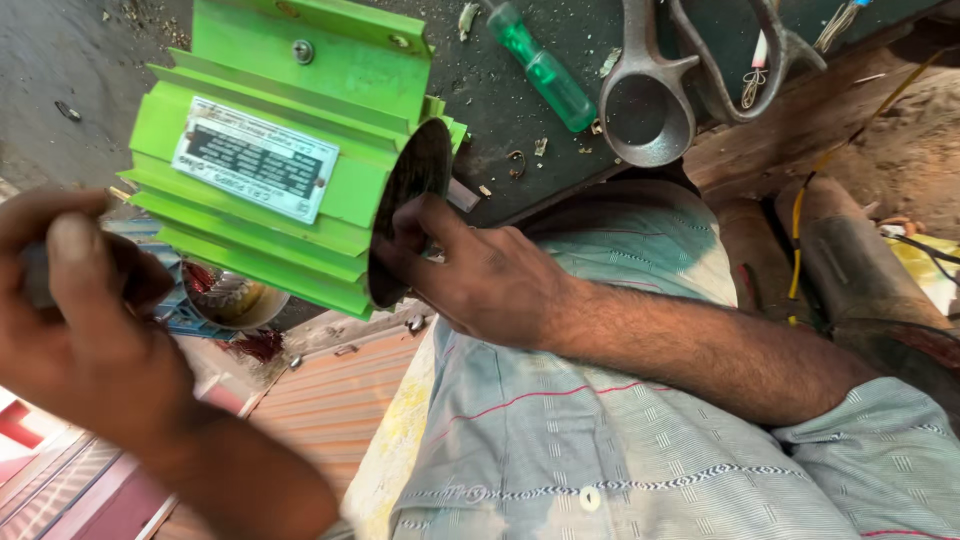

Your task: The person uses shears to cut small white insulating pieces and inserts them into slots inside a green cylindrical electrical component. They repeatedly pick up pieces, cut them, and place them into the component while another person works with wires nearby.

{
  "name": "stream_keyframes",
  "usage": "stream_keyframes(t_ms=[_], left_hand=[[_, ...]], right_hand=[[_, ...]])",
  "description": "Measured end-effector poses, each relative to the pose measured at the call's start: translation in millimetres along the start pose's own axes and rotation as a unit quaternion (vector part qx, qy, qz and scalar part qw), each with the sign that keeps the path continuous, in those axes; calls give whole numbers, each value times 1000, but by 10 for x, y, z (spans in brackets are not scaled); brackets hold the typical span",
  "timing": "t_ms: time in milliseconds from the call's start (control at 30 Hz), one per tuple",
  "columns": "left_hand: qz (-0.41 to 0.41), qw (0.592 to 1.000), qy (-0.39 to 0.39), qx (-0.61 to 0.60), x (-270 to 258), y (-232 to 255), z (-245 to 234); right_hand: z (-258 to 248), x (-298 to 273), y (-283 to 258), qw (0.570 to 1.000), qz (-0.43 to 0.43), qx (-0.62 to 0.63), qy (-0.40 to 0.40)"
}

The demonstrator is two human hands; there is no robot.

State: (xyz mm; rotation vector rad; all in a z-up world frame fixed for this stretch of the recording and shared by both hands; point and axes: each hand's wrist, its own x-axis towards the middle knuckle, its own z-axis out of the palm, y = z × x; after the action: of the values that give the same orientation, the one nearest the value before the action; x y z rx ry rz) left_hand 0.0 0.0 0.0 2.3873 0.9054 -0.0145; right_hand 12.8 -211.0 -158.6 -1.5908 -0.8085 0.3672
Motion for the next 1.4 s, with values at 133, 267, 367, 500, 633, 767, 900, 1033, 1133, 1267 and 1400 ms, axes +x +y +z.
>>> stream_keyframes(t_ms=[133, 267, 367, 500, 633, 767, 900, 1033, 1133, 1267, 1400], left_hand=[[-65, 975, -209, -20, 638, -297, -394], [-13, 908, -419, 19, 1214, -712, -286], [-78, 893, -429, 109, 1340, -957, -331], [-139, 899, -409, 77, 1453, -1243, -343], [-119, 864, -414, 258, 1579, -1358, -375], [-176, 871, -411, 201, 1625, -1171, -390], [-107, 883, -408, 204, 1732, -627, -605], [-48, 924, -321, 204, 1536, -383, -890], [19, 965, -193, 177, 878, -559, -865], [125, 986, 7, 106, 28, -353, -1004], [271, 958, 70, 61, -592, -104, -496]], right_hand=[[34, -5, 16, 999, 5, -19, -31], [49, -20, 32, 1000, 6, -15, -13], [80, -40, 46, 1000, -1, -21, 2], [77, -54, 55, 1000, 1, -16, -5], [73, -49, 35, 1000, 1, -19, -2], [65, -35, 4, 1000, 8, -19, 8], [40, 1, -26, 998, 23, -48, -16], [-112, 108, -147, 997, 27, -70, -24], [-300, 244, -228, 997, 36, -68, 6], [-633, 496, -293, 994, -31, -21, 102], [-909, 528, -543, 995, 18, -81, 57]])
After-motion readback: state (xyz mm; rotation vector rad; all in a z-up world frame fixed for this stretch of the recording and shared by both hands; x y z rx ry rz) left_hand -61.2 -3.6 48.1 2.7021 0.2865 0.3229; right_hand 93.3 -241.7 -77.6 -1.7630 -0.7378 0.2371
